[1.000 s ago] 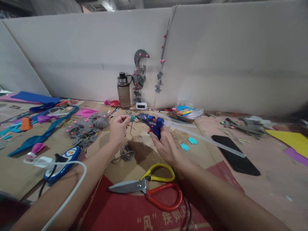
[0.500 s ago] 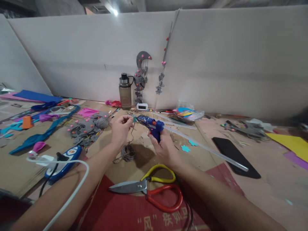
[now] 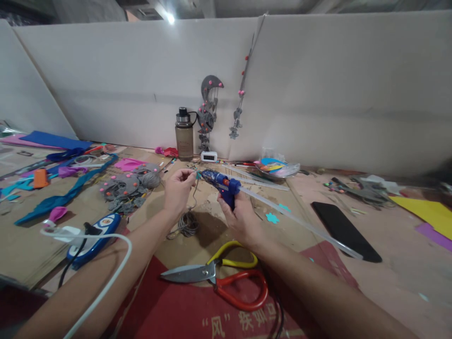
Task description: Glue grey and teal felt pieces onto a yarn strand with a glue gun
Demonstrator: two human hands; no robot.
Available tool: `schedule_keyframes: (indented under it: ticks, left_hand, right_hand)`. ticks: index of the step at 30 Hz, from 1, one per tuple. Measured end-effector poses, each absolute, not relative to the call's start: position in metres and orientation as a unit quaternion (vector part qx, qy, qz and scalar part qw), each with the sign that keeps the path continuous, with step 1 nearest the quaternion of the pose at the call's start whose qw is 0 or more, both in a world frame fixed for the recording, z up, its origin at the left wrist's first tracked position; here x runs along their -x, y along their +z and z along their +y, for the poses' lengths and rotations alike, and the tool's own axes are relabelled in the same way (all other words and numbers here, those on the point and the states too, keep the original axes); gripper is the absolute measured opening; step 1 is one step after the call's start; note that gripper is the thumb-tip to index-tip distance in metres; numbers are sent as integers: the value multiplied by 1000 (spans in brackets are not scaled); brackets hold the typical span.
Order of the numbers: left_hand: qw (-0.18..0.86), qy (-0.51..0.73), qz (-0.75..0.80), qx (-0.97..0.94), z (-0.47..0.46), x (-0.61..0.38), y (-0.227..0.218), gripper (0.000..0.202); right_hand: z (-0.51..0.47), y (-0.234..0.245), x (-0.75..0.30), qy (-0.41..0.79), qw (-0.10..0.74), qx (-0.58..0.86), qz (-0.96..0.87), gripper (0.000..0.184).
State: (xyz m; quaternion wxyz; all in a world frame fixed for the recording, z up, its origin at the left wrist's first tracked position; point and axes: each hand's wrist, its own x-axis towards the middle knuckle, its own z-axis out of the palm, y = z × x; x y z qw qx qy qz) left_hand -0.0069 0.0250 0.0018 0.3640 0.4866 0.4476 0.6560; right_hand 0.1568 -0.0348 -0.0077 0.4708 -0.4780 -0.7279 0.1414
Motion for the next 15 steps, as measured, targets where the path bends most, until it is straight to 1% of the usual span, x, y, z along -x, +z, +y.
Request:
schedule_keyframes:
  ticks: [8,15]
  left_hand:
    - [360,655,447,-491,26,8,0,16]
    - [364,658,440,-492,25,7,1,16]
  right_hand:
    - [-39,-5,-155,148,463,488,-724,27]
    - [-38,-7,-155,148,474,472,-728,23]
